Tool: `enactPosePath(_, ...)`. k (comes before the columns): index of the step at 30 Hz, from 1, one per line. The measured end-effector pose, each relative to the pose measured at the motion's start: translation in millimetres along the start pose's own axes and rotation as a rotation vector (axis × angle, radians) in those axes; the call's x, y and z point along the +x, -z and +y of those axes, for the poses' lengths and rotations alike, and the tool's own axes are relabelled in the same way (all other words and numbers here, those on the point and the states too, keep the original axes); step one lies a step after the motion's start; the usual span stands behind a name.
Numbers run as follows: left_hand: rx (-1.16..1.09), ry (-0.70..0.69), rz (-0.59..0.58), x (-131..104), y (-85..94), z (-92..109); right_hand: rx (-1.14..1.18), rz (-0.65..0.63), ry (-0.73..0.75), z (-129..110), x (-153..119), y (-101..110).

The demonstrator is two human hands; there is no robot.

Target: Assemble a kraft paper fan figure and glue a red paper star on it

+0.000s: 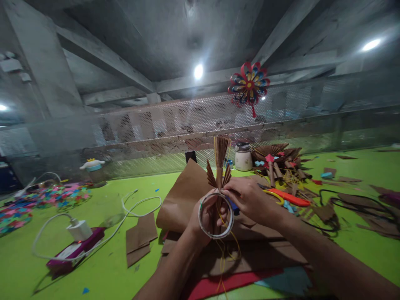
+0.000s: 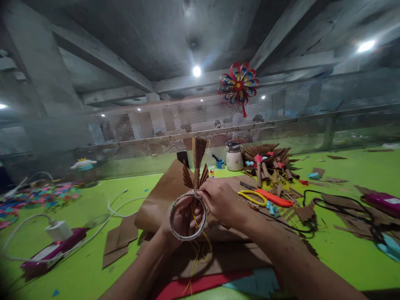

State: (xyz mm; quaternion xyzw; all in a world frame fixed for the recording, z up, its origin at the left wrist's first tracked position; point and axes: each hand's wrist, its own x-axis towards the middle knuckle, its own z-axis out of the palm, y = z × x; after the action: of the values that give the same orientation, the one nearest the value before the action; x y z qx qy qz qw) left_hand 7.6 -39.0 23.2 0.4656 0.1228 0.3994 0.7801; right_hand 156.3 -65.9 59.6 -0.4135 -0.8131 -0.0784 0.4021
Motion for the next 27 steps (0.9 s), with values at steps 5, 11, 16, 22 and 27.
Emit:
enactPosePath(5,0.044,-0.034,-0.011,-0.8,-1.6,-1.4,-0.038,-0.008,0.015,-2.8,0.3,0.0)
enactPosePath(11,0.004,0.0,0.034,1.3,-1.1,-2.5,-0.092,-0.03,0.017,-5.6,0.1,0.6)
enactPosePath(16,-0.062,0.051,0.033,2.6,-0.1,-0.7,0.011,-0.006,0.001,-6.0,0.2,4.0)
enactPosePath(22,-0.068,0.038,0.049,0.7,-3.7,2.6,0.037,0.05,-0.002,-8.1,0.2,1.1)
enactPosePath(27,-0.002,-0.03,0.036,-0.1,-4.6,-0.3,-0.08,0.033,0.017,-8.4,-0.3,0.0)
